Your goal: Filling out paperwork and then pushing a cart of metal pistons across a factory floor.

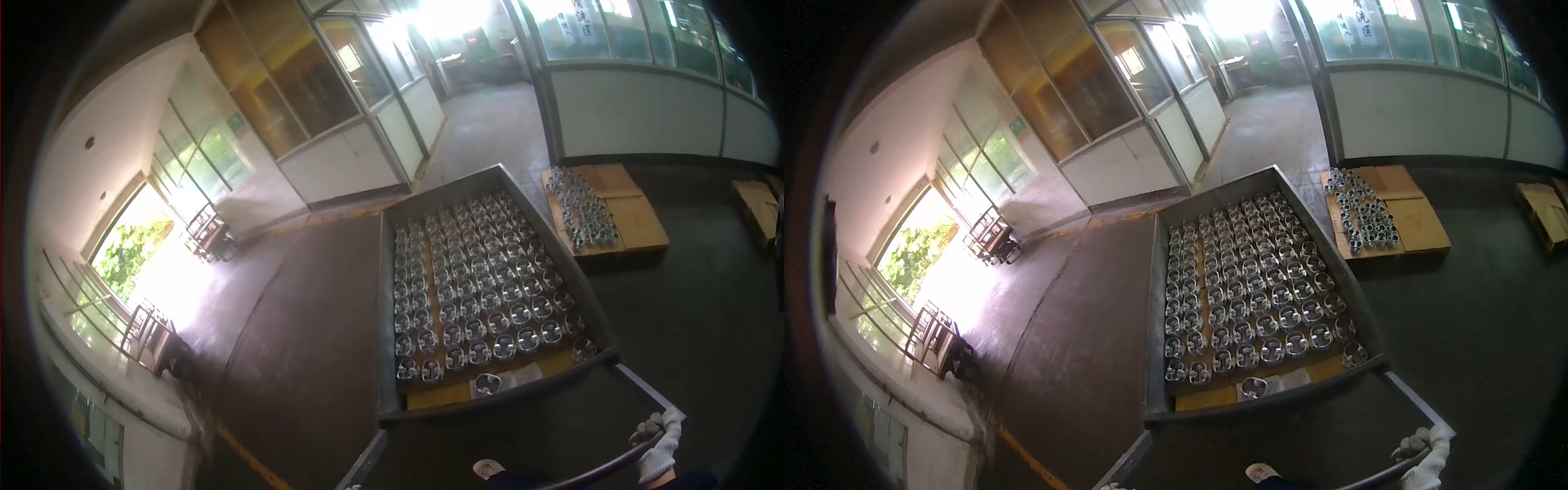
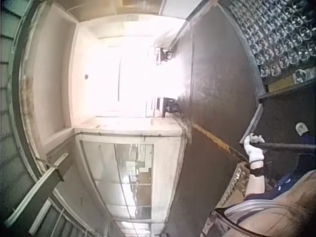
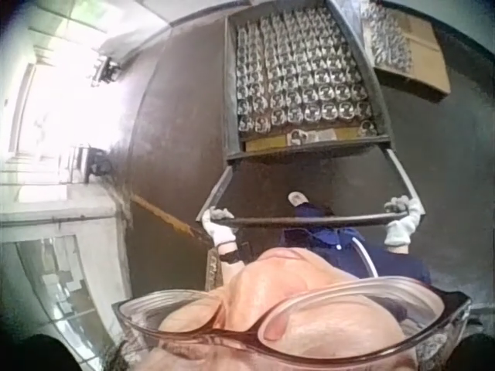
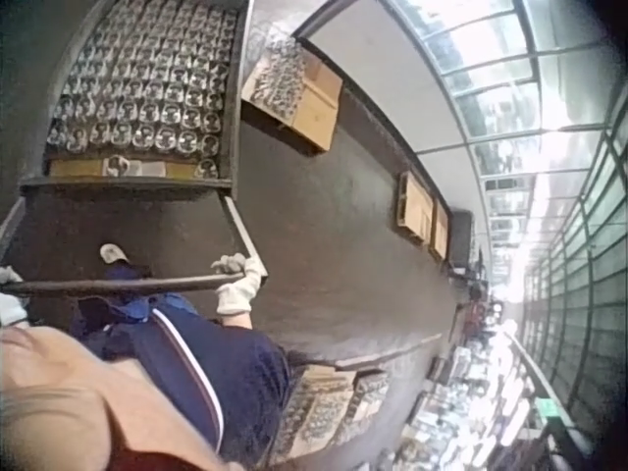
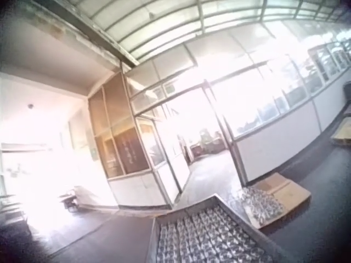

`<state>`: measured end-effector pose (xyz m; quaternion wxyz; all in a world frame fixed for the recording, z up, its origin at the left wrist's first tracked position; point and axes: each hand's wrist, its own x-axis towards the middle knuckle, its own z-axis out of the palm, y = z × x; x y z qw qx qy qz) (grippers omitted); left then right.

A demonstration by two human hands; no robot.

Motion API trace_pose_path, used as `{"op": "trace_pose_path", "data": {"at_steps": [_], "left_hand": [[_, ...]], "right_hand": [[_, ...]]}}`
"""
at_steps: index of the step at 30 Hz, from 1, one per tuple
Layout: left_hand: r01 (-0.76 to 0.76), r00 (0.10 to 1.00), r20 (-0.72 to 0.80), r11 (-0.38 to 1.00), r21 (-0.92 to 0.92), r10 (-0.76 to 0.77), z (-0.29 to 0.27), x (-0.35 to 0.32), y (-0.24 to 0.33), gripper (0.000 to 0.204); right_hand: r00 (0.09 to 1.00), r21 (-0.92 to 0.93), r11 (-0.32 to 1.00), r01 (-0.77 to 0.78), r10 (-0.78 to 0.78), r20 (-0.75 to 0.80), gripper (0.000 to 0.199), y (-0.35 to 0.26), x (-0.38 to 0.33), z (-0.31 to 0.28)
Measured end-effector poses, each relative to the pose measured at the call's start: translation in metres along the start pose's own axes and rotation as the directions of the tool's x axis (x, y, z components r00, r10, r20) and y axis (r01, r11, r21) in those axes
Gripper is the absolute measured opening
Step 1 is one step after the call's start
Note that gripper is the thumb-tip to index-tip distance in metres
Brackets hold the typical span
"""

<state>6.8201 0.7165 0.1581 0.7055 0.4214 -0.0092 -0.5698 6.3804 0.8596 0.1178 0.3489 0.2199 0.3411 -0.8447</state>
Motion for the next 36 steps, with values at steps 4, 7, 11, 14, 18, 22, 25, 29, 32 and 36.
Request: {"op": "trace_pose_path", "data": {"at_steps": [4,7,11,14,18,22,25,29,32,36], "left_hand": [[-0.029,0.994,-0.106,0.999,0.042,0.033,0.015,-0.014,0.018,0.019],[0.045,0.999,0.015,0.999,0.012,-0.045,0.007,0.007,0.025,0.016],[0.083,0.996,-0.035,0.997,0.008,-0.082,0.024,0.025,0.031,0.017],[0.077,0.997,0.011,0.980,0.183,-0.080,0.029,0.028,0.042,0.018],[0.193,0.942,0.189,0.907,0.375,-0.279,0.103,0.092,0.003,0.019],[0.343,0.761,0.294,0.744,0.573,-0.578,0.178,0.115,-0.082,0.019],[0.377,0.640,0.292,0.622,0.687,-0.710,0.211,0.122,-0.106,0.019],[0.421,0.522,0.280,0.528,0.737,-0.806,0.223,0.141,-0.136,0.019],[0.437,0.486,0.277,0.505,0.744,-0.829,0.238,0.159,-0.141,0.019],[0.463,0.494,0.273,0.516,0.721,-0.825,0.251,0.173,-0.133,0.020]], "right_hand": [[1.000,0.024,1.000,-0.005,0.005,0.009,0.042,0.008,-0.012,-0.013],[0.996,-0.059,0.995,0.083,-0.085,-0.032,0.041,0.017,-0.027,-0.006],[0.997,0.011,1.000,0.021,-0.020,-0.079,0.036,0.034,-0.028,-0.009],[0.983,0.007,0.999,0.042,-0.040,-0.180,0.033,0.024,-0.052,0.009],[0.986,0.087,0.996,-0.015,0.029,-0.167,0.029,0.023,-0.055,0.018],[0.984,0.028,0.999,0.038,-0.032,-0.174,0.025,0.016,-0.066,0.037],[0.991,0.158,0.985,-0.067,0.084,-0.103,0.028,0.011,-0.068,0.057],[0.964,0.152,0.988,0.041,0.001,-0.264,0.025,0.044,-0.079,0.061],[0.991,0.276,0.960,-0.037,0.070,-0.114,0.024,0.073,-0.055,0.033],[0.965,0.170,0.983,0.065,-0.018,-0.263,0.021,0.080,-0.080,0.086]]}}
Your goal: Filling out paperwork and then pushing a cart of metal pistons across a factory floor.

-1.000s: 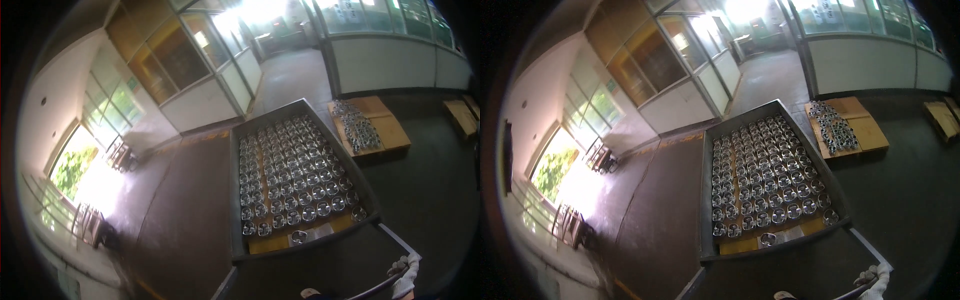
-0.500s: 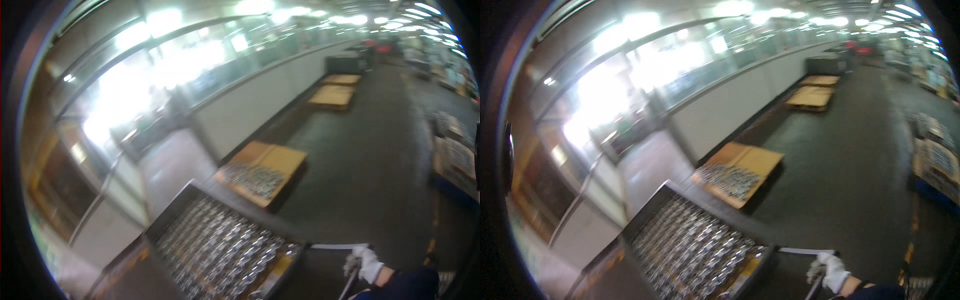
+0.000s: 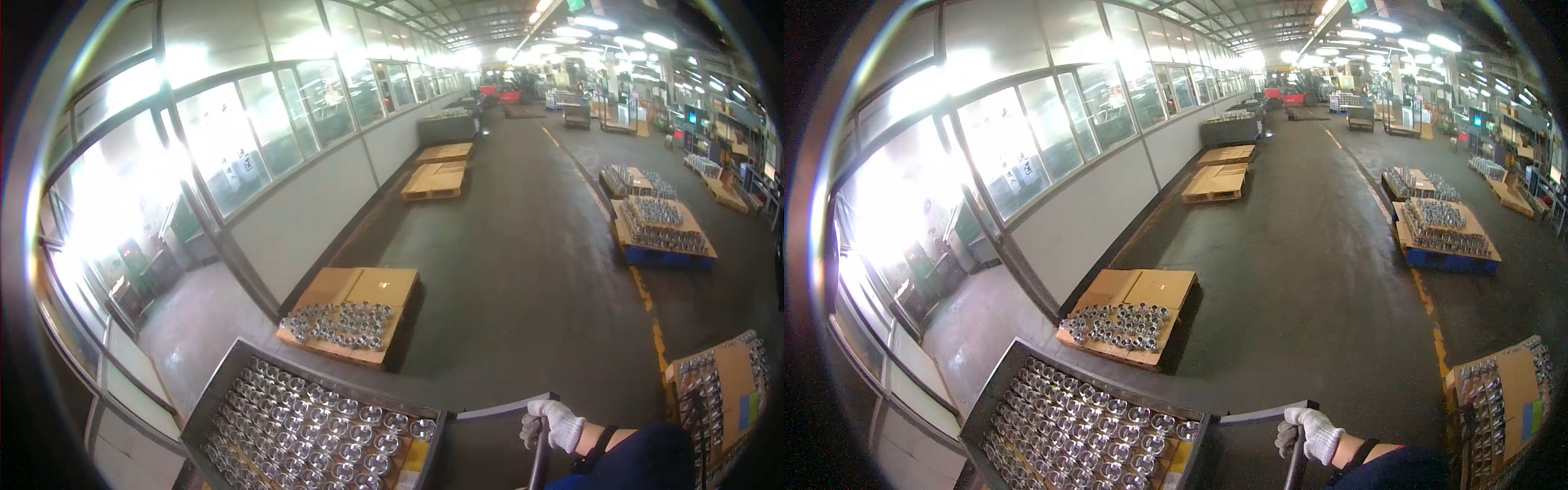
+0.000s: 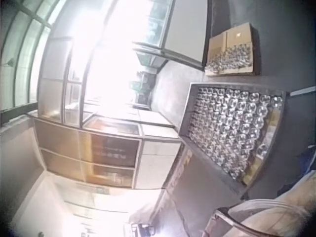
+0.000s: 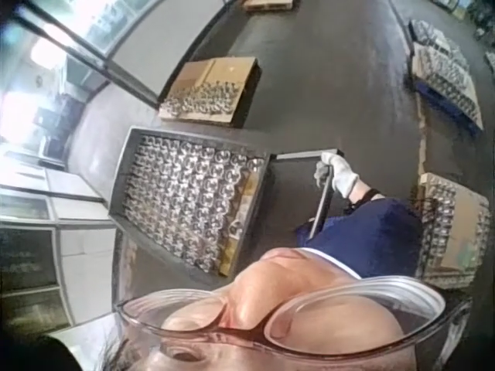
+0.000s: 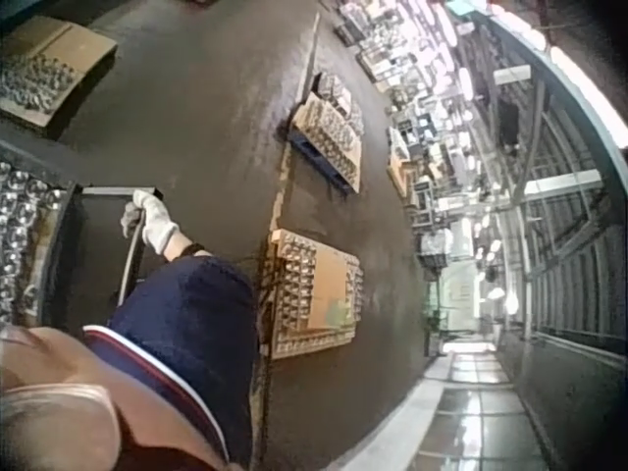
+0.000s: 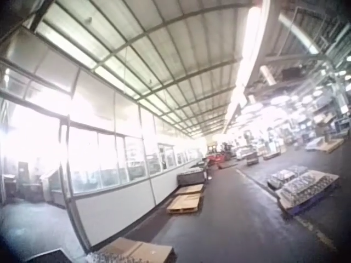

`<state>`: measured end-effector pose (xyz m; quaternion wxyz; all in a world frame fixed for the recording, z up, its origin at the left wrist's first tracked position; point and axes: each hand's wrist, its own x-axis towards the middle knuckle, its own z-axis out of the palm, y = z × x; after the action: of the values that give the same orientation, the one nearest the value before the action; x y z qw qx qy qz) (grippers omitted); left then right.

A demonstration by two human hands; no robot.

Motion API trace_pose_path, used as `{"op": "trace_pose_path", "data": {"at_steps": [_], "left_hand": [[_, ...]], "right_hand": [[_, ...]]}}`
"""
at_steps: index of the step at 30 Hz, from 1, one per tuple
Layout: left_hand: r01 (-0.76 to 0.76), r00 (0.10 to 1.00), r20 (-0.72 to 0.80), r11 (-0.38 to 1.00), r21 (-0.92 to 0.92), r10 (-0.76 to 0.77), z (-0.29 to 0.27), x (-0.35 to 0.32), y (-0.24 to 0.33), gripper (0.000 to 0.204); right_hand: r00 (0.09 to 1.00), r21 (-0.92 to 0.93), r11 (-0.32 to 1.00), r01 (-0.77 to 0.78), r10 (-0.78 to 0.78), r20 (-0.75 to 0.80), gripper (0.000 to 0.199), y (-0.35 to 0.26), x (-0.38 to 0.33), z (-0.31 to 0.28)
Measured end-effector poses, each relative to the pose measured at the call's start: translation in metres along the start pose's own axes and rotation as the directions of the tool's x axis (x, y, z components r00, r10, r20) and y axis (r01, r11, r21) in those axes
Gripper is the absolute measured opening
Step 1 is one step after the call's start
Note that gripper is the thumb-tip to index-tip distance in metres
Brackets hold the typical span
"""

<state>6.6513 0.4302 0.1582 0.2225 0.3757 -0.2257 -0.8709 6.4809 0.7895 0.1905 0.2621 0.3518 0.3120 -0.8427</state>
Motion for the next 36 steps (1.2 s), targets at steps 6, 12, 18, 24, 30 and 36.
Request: {"op": "trace_pose_path", "data": {"at_steps": [6,12,18,24,30,36], "left_hand": [[-0.010,1.000,-0.007,0.999,-0.034,0.010,-0.001,0.020,0.035,0.020],[-0.014,1.000,0.016,0.999,-0.042,0.015,0.025,0.054,0.078,0.020],[0.017,0.998,0.055,1.000,0.001,-0.017,0.070,0.075,0.136,0.021],[-0.120,0.990,-0.084,0.986,-0.115,0.111,0.021,0.055,0.177,0.021],[-0.447,0.837,-0.439,0.870,-0.206,0.326,-0.069,-0.063,0.218,0.021],[-0.572,0.747,-0.555,0.780,-0.254,0.366,-0.108,-0.085,0.222,0.022]], "right_hand": [[0.998,0.042,0.999,0.009,-0.011,0.060,0.021,0.022,0.013,0.031],[0.999,0.070,0.997,0.033,-0.035,0.027,0.025,0.048,0.018,0.085],[0.985,0.170,0.982,-0.084,0.056,0.164,0.033,0.085,0.046,0.143],[0.934,0.270,0.935,-0.230,0.135,0.331,0.030,0.109,0.073,0.179],[0.986,0.117,0.983,0.142,-0.151,0.073,0.028,0.129,0.040,0.196],[0.985,0.085,0.992,0.091,-0.102,0.137,0.034,0.137,0.061,0.193]]}}
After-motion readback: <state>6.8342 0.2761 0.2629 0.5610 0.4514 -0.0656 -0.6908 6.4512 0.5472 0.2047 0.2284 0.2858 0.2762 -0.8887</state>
